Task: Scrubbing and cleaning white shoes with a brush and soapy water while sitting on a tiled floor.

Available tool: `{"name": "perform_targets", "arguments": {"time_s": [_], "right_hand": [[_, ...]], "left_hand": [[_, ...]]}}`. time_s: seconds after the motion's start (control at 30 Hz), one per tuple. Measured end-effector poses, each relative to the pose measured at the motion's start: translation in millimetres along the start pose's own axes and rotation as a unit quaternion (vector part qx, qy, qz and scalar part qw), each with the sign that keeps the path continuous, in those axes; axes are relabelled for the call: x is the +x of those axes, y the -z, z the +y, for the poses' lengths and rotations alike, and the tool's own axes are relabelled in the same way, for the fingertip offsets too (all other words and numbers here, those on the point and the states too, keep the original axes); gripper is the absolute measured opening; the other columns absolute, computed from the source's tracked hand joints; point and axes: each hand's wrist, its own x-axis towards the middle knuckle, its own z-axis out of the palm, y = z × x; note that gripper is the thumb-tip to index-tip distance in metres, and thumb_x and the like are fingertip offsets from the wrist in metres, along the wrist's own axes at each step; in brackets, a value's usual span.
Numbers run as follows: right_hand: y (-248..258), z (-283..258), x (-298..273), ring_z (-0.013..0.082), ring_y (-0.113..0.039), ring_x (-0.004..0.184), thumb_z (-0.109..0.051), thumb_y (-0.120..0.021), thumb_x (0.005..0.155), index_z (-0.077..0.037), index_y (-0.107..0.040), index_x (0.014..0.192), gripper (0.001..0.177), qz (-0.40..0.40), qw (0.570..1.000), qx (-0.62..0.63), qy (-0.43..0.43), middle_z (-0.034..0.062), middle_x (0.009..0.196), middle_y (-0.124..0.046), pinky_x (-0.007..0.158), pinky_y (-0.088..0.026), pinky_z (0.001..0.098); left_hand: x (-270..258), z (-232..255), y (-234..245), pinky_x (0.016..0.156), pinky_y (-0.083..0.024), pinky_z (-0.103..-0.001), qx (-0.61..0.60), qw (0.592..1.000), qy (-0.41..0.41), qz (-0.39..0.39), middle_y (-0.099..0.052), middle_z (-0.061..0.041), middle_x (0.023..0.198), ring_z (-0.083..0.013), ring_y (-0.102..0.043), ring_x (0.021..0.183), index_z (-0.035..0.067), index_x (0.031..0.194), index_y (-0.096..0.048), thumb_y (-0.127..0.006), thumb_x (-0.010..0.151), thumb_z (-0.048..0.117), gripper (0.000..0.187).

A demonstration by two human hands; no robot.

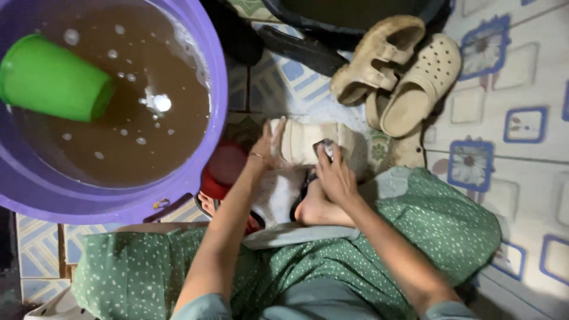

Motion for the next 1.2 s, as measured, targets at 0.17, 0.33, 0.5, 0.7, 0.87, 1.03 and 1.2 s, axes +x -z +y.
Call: {"name": "perform_targets", "arguments": {"time_s": [0.17,0.33,0.5,0.7,0.87,1.03,1.2], "right_hand": [[-9.9,7.4,105.9,0.0415,-0.061,0.116,-0.028,-0.068,0.092,-0.014,-0.055,0.139,0.051,0.23,0.961,-0.101,0.113,0.0194,0.135,-0.05,0.088,-0.056,0.0545],[-6.7,4.4,80.3,0.0422,-0.061,0.108,-0.026,-0.069,0.092,-0.013,-0.055,0.139,0.051,0.219,0.962,-0.079,0.144,0.0215,0.144,-0.05,0.082,-0.057,0.0534],[-4.0,19.4,40.6,0.0448,-0.063,0.098,-0.03,-0.069,0.084,-0.015,-0.056,0.138,0.058,0.086,0.986,-0.078,0.122,0.0248,0.143,-0.049,0.068,-0.056,0.0543],[-32.0,25.7,131.5,0.0401,-0.067,0.106,-0.036,-0.068,0.095,-0.019,-0.056,0.14,0.05,0.198,0.969,-0.104,0.102,0.0194,0.141,-0.056,0.083,-0.057,0.0522],[-11.3,17.0,28.4,0.0428,-0.066,0.105,-0.035,-0.064,0.094,-0.021,-0.056,0.147,0.056,0.1,0.99,-0.038,0.088,0.0204,0.145,-0.053,0.079,-0.057,0.0518],[0.7,18.2,64.3,0.0423,-0.062,0.116,-0.037,-0.062,0.099,-0.023,-0.056,0.145,0.049,0.102,0.988,0.098,0.056,0.0155,0.15,-0.053,0.091,-0.054,0.0528],[-10.5,-1.5,92.0,0.046,-0.056,0.125,-0.038,-0.059,0.095,-0.024,-0.052,0.149,0.056,0.092,0.993,0.073,0.015,0.0153,0.156,-0.047,0.097,-0.046,0.0597]], "left_hand": [[10.5,4.5,-30.1,0.105,-0.052,-0.047,-0.057,0.995,0.003,0.077,-0.012,-0.03,0.169,-0.049,-0.056,0.13,0.032,0.164,-0.014,-0.09,0.048,0.06,0.142],[19.2,-9.3,-38.7,0.104,-0.047,-0.049,-0.118,0.98,-0.045,0.155,-0.011,-0.039,0.157,-0.0561,-0.042,0.135,0.027,0.16,-0.021,-0.1,0.054,0.057,0.136],[-7.9,33.3,-12.9,0.104,-0.051,-0.052,-0.056,0.997,0.022,0.057,-0.01,-0.025,0.169,-0.051,-0.052,0.13,0.045,0.159,-0.023,-0.093,0.052,0.048,0.129],[-3.1,42.3,-35.8,0.092,-0.05,-0.064,0.145,0.981,0.046,0.12,-0.01,-0.019,0.163,-0.0564,-0.042,0.133,0.046,0.156,-0.025,-0.096,0.051,0.046,0.127],[-15.5,30.5,-8.6,0.1,-0.051,-0.058,-0.039,0.995,0.036,0.085,-0.009,-0.02,0.168,-0.0539,-0.048,0.131,0.043,0.155,-0.029,-0.092,0.058,0.058,0.117],[-1.0,20.6,-2.8,0.107,-0.049,-0.052,-0.087,0.994,-0.004,0.067,-0.01,-0.025,0.167,-0.0506,-0.051,0.13,0.039,0.155,-0.031,-0.093,0.058,0.063,0.117],[72.3,-47.0,-28.8,0.099,-0.05,-0.037,-0.117,0.944,-0.246,0.188,-0.059,-0.007,0.131,-0.0249,-0.058,0.119,0.016,0.132,-0.065,-0.077,0.083,0.026,0.052]]}}
